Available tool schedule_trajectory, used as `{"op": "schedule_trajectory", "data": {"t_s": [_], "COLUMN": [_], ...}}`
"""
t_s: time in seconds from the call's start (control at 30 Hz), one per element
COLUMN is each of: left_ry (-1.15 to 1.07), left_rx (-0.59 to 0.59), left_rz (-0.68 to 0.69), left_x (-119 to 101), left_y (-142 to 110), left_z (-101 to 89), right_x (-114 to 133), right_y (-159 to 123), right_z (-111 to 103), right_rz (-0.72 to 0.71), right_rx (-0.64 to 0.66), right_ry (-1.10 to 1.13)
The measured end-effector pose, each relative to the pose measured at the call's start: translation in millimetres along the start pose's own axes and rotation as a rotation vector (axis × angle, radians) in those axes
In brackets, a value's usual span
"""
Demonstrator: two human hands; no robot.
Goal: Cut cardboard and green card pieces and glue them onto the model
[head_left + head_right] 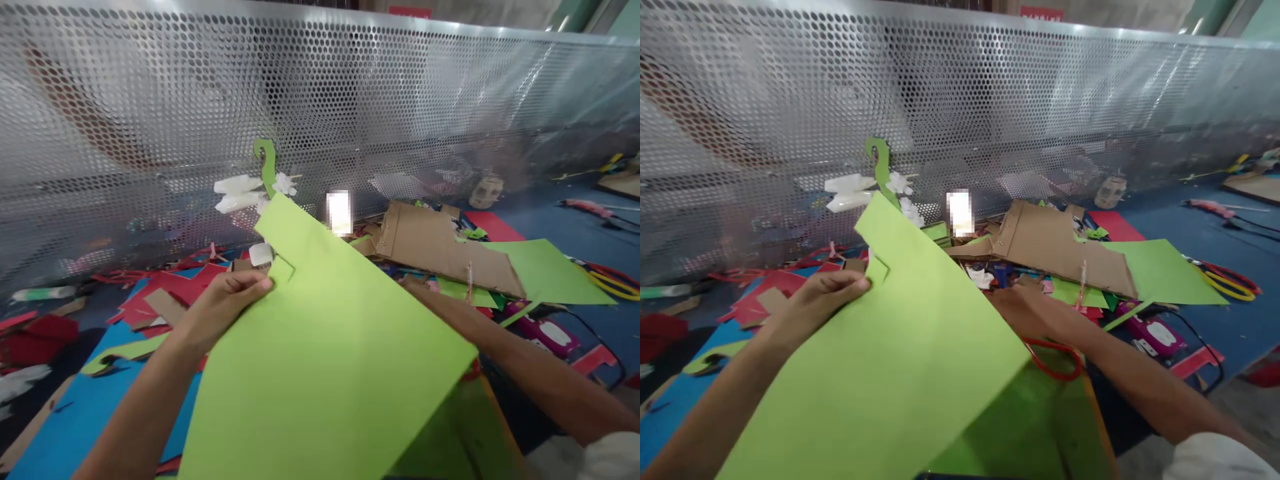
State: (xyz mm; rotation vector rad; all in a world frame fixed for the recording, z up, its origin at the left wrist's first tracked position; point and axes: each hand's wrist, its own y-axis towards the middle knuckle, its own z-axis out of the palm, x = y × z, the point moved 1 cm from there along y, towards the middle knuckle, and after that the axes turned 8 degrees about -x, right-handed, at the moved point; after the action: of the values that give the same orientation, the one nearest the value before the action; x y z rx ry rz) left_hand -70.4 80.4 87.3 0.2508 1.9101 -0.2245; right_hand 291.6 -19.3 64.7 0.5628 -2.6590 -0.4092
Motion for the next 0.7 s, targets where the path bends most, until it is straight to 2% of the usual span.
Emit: {"op": "schedule_trajectory", "data": {"t_s": [0.07, 0.1, 0.13, 0.2, 0.27, 0.37, 0.5, 0.6, 0.7], "left_ry": [0.086, 0.155, 0.233, 0.332, 0.403, 0.481, 0.579, 0.624, 0.629], "left_rx": [0.084, 0.139, 0.198, 0.306, 0.389, 0.417, 0.417, 0.393, 0.378], "left_rz": [0.007, 0.054, 0.113, 0.173, 0.153, 0.127, 0.099, 0.126, 0.167], "left_x": [-0.7, -1.2, -1.2, 1.3, 7.1, 16.4, 22.4, 23.6, 25.0], "left_y": [-2.6, -4.2, -6.1, -10.3, -15.0, -22.2, -28.3, -28.6, -27.0], "left_z": [14.4, 23.2, 32.8, 53.3, 73.1, 95.8, 109.5, 111.8, 112.9], "right_x": [-5.8, -9.4, -13.3, -22.2, -33.0, -53.6, -74.1, -64.5, -29.6], "right_y": [6.2, 10.0, 13.8, 18.4, 17.3, 6.2, -8.5, -2.9, 20.8], "right_z": [-16.7, -24.7, -31.9, -40.9, -40.1, -21.7, 6.9, 11.7, 8.5], "right_rz": [0.019, 0.036, 0.046, 0.089, 0.099, 0.08, 0.018, -0.009, -0.017], "right_rx": [0.271, 0.358, 0.371, 0.36, 0.31, 0.275, 0.264, 0.261, 0.227], "right_ry": [-0.033, -0.09, -0.131, -0.211, -0.308, -0.464, -0.558, -0.571, -0.514]}}
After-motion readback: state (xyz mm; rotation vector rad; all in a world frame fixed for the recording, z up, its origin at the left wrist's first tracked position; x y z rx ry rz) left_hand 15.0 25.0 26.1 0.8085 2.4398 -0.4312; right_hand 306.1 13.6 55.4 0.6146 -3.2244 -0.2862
